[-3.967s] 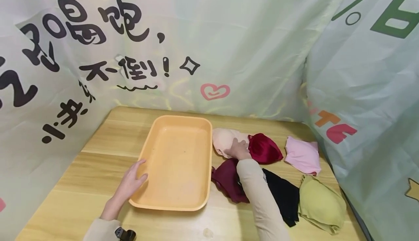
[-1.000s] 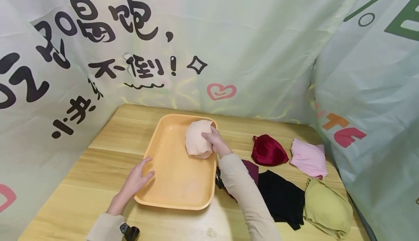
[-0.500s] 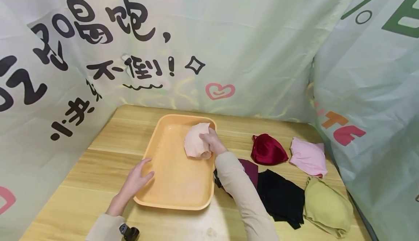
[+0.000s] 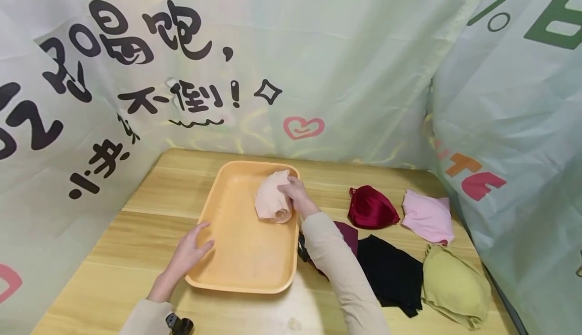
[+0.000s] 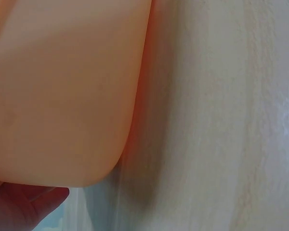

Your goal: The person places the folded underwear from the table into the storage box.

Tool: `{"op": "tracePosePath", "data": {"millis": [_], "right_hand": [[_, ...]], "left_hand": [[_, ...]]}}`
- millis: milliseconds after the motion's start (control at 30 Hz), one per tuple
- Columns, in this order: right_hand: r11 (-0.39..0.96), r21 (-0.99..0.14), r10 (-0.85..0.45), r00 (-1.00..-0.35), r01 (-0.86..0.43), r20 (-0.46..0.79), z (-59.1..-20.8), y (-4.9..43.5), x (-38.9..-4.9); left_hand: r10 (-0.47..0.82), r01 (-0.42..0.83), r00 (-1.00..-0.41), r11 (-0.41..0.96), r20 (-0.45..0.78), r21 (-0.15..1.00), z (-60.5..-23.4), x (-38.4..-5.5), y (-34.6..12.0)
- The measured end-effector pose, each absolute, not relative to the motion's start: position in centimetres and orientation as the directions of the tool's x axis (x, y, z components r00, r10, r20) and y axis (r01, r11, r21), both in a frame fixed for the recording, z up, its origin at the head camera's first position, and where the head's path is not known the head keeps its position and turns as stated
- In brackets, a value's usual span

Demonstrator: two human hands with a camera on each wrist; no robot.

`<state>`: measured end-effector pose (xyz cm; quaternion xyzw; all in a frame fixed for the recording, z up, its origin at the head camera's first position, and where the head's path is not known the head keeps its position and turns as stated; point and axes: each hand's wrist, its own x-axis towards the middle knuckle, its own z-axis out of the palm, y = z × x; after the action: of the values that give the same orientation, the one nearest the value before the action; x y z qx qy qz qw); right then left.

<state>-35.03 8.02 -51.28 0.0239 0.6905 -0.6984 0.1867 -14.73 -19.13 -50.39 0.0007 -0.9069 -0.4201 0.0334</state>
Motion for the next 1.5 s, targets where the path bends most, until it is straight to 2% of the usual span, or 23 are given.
{"op": "tracePosePath", "data": {"millis": [133,333,533,833,1000,1500], "right_hand": [[0.027,-0.967,-0.218,-0.942,0.254,-0.253,-52.9,9.4,-36.7],[0.241,-0.921,-0.106,-0.935,0.306,-0.339,-44.7,9.2,-30.7],[0.267,-0.915,-0.162,-0.922,0.303,-0.352,-40.9,9.4,-27.7],[0.403,-0.906,-0.323,-0.908,0.125,-0.269,-43.0,10.3,-28.6],[0.441,-0.896,-0.366,-0.903,0.045,-0.225,-42.9,10.4,-27.8],[0.315,-0.945,-0.374,-0.905,0.082,-0.203,-43.9,12.3,-25.5]], "left_hand": [[-0.029,0.031,-0.997,0.645,0.065,0.764,-50.4,-14.7,-19.1],[-0.03,0.024,-0.998,0.651,0.058,0.759,-50.3,-14.7,-19.1],[-0.023,0.034,-0.998,0.652,0.064,0.758,-50.3,-14.5,-19.1],[-0.016,0.049,-0.997,0.639,0.077,0.768,-50.8,-14.7,-19.2],[-0.024,0.043,-0.997,0.641,0.075,0.766,-50.7,-14.7,-19.2],[-0.021,0.06,-0.995,0.649,0.096,0.758,-50.4,-14.5,-19.1]]}}
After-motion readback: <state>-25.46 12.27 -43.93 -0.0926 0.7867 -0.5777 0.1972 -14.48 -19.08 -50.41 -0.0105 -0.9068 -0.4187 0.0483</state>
